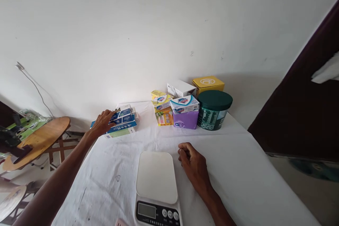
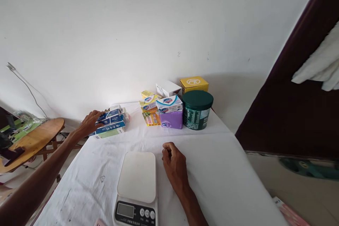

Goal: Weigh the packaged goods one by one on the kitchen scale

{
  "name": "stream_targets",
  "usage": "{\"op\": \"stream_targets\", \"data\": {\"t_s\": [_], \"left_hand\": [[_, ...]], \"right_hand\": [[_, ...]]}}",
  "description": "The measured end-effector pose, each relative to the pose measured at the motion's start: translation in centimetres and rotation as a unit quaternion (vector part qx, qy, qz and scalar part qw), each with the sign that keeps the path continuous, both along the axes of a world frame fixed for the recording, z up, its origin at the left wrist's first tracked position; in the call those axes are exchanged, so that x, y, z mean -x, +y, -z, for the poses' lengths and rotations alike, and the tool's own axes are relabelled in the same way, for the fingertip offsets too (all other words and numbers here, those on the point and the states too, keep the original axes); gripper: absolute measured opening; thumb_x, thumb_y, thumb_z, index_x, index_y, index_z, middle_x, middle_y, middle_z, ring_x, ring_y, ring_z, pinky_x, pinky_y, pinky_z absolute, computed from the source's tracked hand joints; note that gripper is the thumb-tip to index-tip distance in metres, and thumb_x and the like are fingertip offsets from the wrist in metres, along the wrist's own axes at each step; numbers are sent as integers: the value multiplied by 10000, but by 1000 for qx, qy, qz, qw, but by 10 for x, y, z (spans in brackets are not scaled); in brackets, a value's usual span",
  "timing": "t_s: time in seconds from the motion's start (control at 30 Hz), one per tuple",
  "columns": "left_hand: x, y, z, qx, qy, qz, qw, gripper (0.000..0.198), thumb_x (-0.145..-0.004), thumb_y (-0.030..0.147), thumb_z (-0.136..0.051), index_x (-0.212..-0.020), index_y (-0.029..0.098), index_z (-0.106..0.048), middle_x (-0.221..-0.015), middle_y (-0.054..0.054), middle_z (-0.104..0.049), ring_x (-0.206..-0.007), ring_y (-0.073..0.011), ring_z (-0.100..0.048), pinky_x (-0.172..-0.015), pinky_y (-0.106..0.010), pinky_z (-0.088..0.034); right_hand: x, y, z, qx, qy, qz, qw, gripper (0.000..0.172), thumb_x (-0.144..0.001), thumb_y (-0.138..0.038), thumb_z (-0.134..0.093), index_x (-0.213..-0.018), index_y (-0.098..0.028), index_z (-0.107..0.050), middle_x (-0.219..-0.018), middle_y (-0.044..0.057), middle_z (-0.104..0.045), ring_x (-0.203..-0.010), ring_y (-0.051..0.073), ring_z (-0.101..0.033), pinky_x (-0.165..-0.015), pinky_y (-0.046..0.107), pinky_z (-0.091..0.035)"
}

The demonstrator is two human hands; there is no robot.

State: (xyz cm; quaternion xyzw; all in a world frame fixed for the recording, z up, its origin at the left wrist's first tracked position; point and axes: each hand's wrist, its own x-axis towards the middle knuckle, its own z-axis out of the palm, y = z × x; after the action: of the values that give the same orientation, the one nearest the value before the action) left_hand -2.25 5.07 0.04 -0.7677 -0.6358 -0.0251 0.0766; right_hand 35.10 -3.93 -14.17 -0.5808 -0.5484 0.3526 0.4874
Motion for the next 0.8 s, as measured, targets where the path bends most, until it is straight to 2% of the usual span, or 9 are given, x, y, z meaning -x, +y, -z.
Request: {"op": "stream_targets", "data": {"t_s": [0.17,0.27,0.37,0.5,0.6,0.7,0.8], "left_hand": [[-26,-15,-7,-44,-7,29,999,576,-869,267,-616,-1418,238,-447,-1324,-144,-529,-1212,-370,-515,-987,-521,-439],[-57,-24,-10,-61,-35,86,994,558,-894,278,-633,-1415,264,-432,-1370,-148,-514,-1242,-378,-505,-1011,-536,-434],[-96,-22,-10,-62,-63,141,986,593,-898,281,-653,-1432,289,-396,-1363,-124,-518,-1249,-335,-512,-1042,-523,-434],[-151,5,-11,-49,-87,158,982,707,-897,395,-679,-1485,218,-329,-1385,-149,-485,-1272,-323,-484,-1052,-489,-431],[-186,34,-13,-20,-81,125,989,782,-888,490,-673,-1493,158,-307,-1408,-186,-455,-1282,-349,-453,-1035,-488,-415],[-206,57,-13,10,-66,105,992,715,-885,524,-655,-1427,139,-393,-1334,-192,-507,-1230,-362,-487,-998,-495,-416],[-212,69,-11,19,-67,103,992,570,-894,481,-646,-1321,134,-497,-1263,-188,-550,-1190,-365,-521,-987,-502,-414]], "right_hand": [[1,-1,0,6,24,-6,1000,265,-854,-412,-431,-899,-220,-607,-634,-7,-614,-581,183,-602,-573,290,-460],[1,0,1,-5,16,-7,1000,257,-854,-397,-419,-881,-220,-604,-656,0,-626,-586,180,-596,-584,290,-456],[1,0,2,-17,-4,-4,1000,251,-850,-379,-410,-867,-220,-604,-677,6,-637,-598,180,-595,-618,298,-460],[1,0,2,-28,-10,-3,1000,257,-854,-364,-400,-865,-215,-608,-681,12,-643,-615,183,-596,-628,296,-455],[1,-1,2,-41,-5,-3,999,246,-865,-349,-398,-849,-214,-602,-682,14,-643,-625,179,-596,-624,283,-446],[1,0,4,-51,5,-4,999,226,-869,-330,-394,-845,-214,-586,-677,11,-634,-621,175,-592,-599,267,-434],[1,1,6,-53,7,0,999,213,-868,-316,-390,-837,-219,-577,-646,-1,-607,-602,172,-573,-571,259,-415]]}}
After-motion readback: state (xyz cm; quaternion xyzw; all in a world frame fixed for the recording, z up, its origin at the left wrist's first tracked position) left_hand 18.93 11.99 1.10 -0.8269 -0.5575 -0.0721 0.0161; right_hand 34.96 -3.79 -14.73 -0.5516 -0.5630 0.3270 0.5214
